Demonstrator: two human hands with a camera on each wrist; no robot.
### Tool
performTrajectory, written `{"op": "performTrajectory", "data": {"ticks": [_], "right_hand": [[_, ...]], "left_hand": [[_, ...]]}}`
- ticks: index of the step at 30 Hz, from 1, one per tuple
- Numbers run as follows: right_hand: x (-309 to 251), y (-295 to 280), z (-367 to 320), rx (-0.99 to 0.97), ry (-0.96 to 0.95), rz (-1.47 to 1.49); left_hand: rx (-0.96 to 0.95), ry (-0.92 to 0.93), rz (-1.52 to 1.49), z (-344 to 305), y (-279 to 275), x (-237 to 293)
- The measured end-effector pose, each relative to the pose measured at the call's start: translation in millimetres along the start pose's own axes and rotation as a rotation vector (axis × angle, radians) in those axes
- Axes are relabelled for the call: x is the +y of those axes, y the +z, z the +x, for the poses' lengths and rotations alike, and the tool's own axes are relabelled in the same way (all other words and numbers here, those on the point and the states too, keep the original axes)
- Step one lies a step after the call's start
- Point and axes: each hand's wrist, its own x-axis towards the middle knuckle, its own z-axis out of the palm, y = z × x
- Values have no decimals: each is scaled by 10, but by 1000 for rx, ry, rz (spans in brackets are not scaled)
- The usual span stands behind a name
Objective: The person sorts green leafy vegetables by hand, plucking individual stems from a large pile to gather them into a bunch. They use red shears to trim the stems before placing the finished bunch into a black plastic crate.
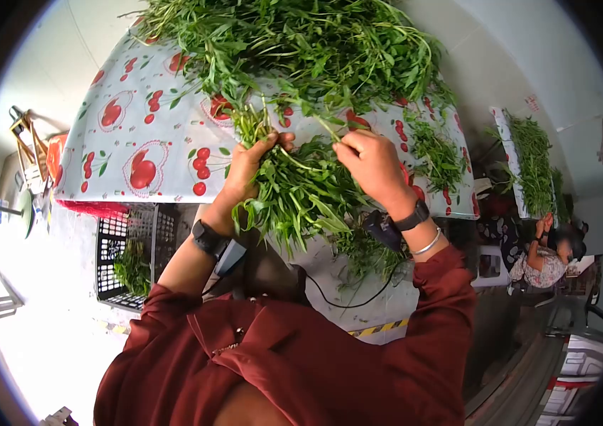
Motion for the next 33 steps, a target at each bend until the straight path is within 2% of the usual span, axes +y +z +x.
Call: {"op": "performTrajectory", "data": {"ticks": [6, 13, 17, 20, 23, 26, 28, 30, 31, 32, 33], "right_hand": [[-177, 273, -51, -122, -116, -79], [-189, 403, -114, -139, -271, -223], [-194, 430, -140, -155, -252, -211], [-165, 402, -128, -177, -173, -31], [-131, 325, -78, -193, 9, 245], [-82, 247, -48, -201, 89, 248], [16, 263, -28, -131, 102, 329], [62, 223, 37, -107, 118, 337], [110, 140, 43, -78, 143, 337], [210, 114, 30, -41, 128, 324], [260, 57, 9, -60, 199, 340]], "left_hand": [[15, -21, 57, 5, -21, 7], [62, -18, 106, 23, -59, -27], [31, -21, 71, 2, -28, -8], [33, -13, 87, 17, -39, -6], [45, -36, 68, -21, -2, 11], [31, -57, 45, -21, 2, 18], [17, -57, 56, -5, -57, -12], [-75, 18, 73, 24, -53, -20], [9, 14, 125, 1, -55, -30], [2, -10, 121, -9, -79, -32], [-7, -36, 119, 3, -110, -31]]}}
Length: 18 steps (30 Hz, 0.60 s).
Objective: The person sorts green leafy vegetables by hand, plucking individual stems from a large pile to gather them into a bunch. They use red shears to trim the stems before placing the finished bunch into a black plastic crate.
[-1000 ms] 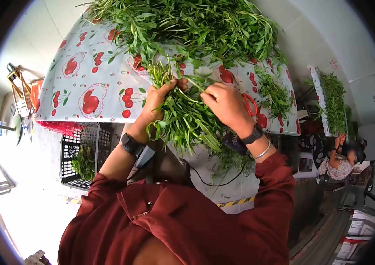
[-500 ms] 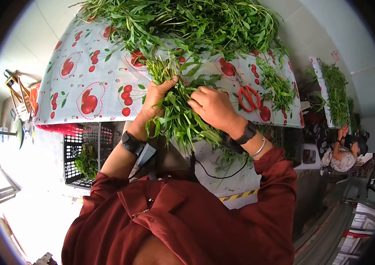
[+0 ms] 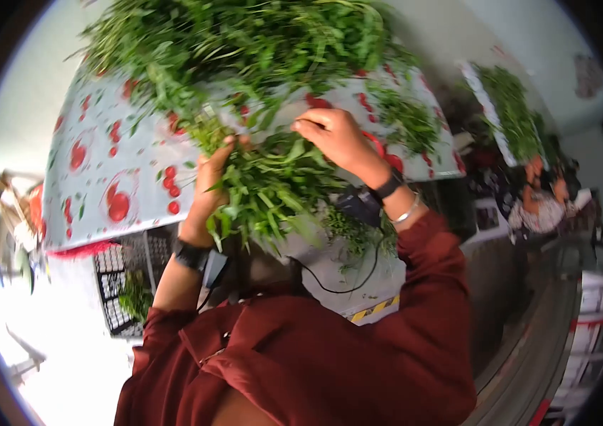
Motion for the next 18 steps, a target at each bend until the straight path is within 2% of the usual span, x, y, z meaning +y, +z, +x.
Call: {"op": "performTrajectory", "data": {"ticks": [2, 3, 4, 6, 8, 10, 11, 12, 14, 16, 17, 18], "right_hand": [[75, -121, -82, 94, -8, 14], [59, -250, -144, 119, -19, -107], [101, -376, -212, 166, 69, -139], [526, -630, -370, 332, 89, -187], [1074, -900, -627, 430, 216, -215], [1486, -1041, -975, 506, 310, -349], [1417, -1013, -1097, 517, 369, -335], [1318, -939, -1197, 544, 412, -276], [1140, -688, -1400, 639, 334, -108], [986, -356, -1666, 664, 399, 6], [981, -192, -1808, 688, 398, -28], [992, -64, -1939, 714, 385, -65]], "left_hand": [[65, 31, -24, 13, 12, -19], [28, 68, -39, 35, -30, -41], [-1, 108, -54, 58, -58, -74], [30, 90, -7, 66, -60, -58], [32, 127, 21, 73, -62, -53], [39, 87, 61, 108, -145, -65], [44, 140, 12, 95, -97, -67], [130, 92, 67, 61, -43, -13], [117, 89, 93, 53, -38, 1], [14, 200, 173, 97, -125, -37], [61, 63, 36, 128, -133, -24], [51, 90, -24, 133, -112, -34]]}}
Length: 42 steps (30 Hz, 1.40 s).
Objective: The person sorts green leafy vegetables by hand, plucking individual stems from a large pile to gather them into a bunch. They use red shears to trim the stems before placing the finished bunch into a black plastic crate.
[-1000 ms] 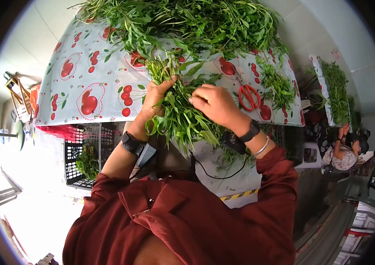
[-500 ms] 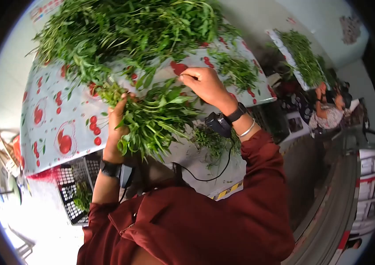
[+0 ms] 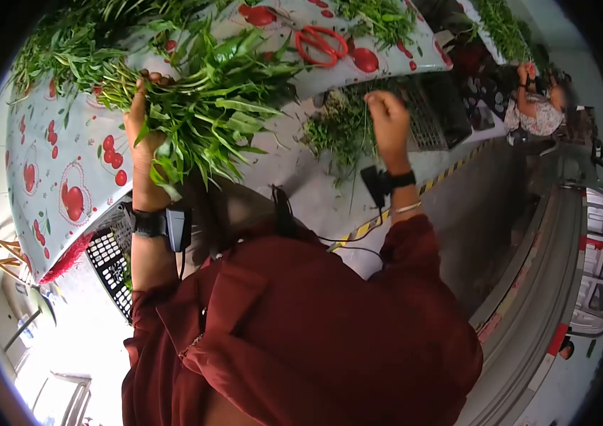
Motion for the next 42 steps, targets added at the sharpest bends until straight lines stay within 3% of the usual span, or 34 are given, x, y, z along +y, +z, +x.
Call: {"op": "performTrajectory", "data": {"ticks": [1, 3, 5, 8, 9, 11, 13, 15, 16, 18, 27, 31, 37, 42], "right_hand": [[195, 22, -228, -54, 131, 9], [516, 177, -628, -226, 171, -105], [1146, 348, -1023, -356, 167, -510], [1431, 430, -1308, -494, 272, -561], [1431, 419, -1291, -551, 301, -547], [1427, 396, -1180, -569, 333, -465], [1335, 324, -1057, -582, 375, -393], [1154, 267, -882, -304, 300, -295], [1043, 240, -802, -305, 303, -293], [784, 206, -651, -119, 256, -157], [108, 312, -557, 56, 318, 121], [-254, 305, -354, 65, 240, 341], [-1082, 262, 336, -168, -44, 197], [-1610, 511, 959, -403, -263, 43]], "left_hand": [[10, 22, 8, -14, 26, 0], [17, 37, 21, -14, 13, -18], [-61, 15, -39, 36, -55, -33], [25, -67, -19, 21, -46, 20], [-51, 2, 146, 45, -98, 22], [-35, -12, 51, 56, -92, 3], [-19, -38, -52, 52, -82, -35], [-58, -51, -87, 77, -103, -22], [-75, -58, -102, 81, -123, -15], [-52, -30, -81, 46, -83, -6], [-33, 32, 38, -94, 63, 35], [71, -37, 55, -62, 75, 56], [64, 56, 14, -91, 118, 8], [69, 23, -6, -115, 136, 26]]}}
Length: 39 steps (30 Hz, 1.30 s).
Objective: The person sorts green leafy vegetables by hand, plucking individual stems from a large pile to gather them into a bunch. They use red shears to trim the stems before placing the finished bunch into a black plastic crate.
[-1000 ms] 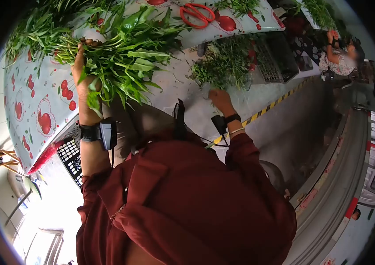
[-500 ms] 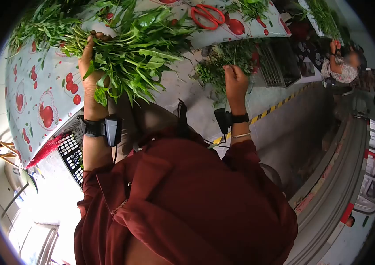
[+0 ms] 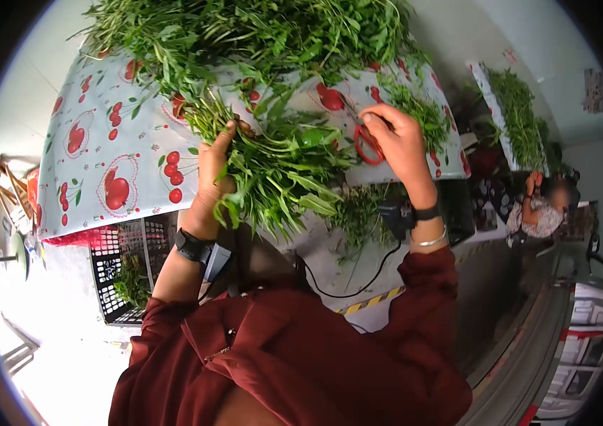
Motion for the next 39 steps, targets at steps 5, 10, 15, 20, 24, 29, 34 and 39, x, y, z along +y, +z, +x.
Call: {"op": "performTrajectory", "data": {"ticks": [5, 10, 15, 20, 24, 29, 34, 39], "right_hand": [[-113, 318, 673, -451, -54, -31], [-149, 854, 990, -824, -55, -54], [-91, 1188, 1115, -973, -200, -225], [-36, 1207, 1102, -954, -320, -319], [-170, 1100, 955, -855, -246, -77], [-531, 1017, 652, -668, -490, -255], [-529, 1069, 533, -548, -695, -367], [-533, 1063, 539, -588, -759, -393]], "left_hand": [[-57, 5, -58, 4, -19, -13], [-6, -26, -103, -29, 55, 37], [-27, -37, -149, -10, 39, 30], [-11, -44, -141, -24, 67, 45], [-58, -40, -158, 19, 19, -1], [-6, -63, -160, -19, 35, 32], [-11, -49, -204, -16, 36, 32], [-23, -12, -114, -16, 39, 28]]}}
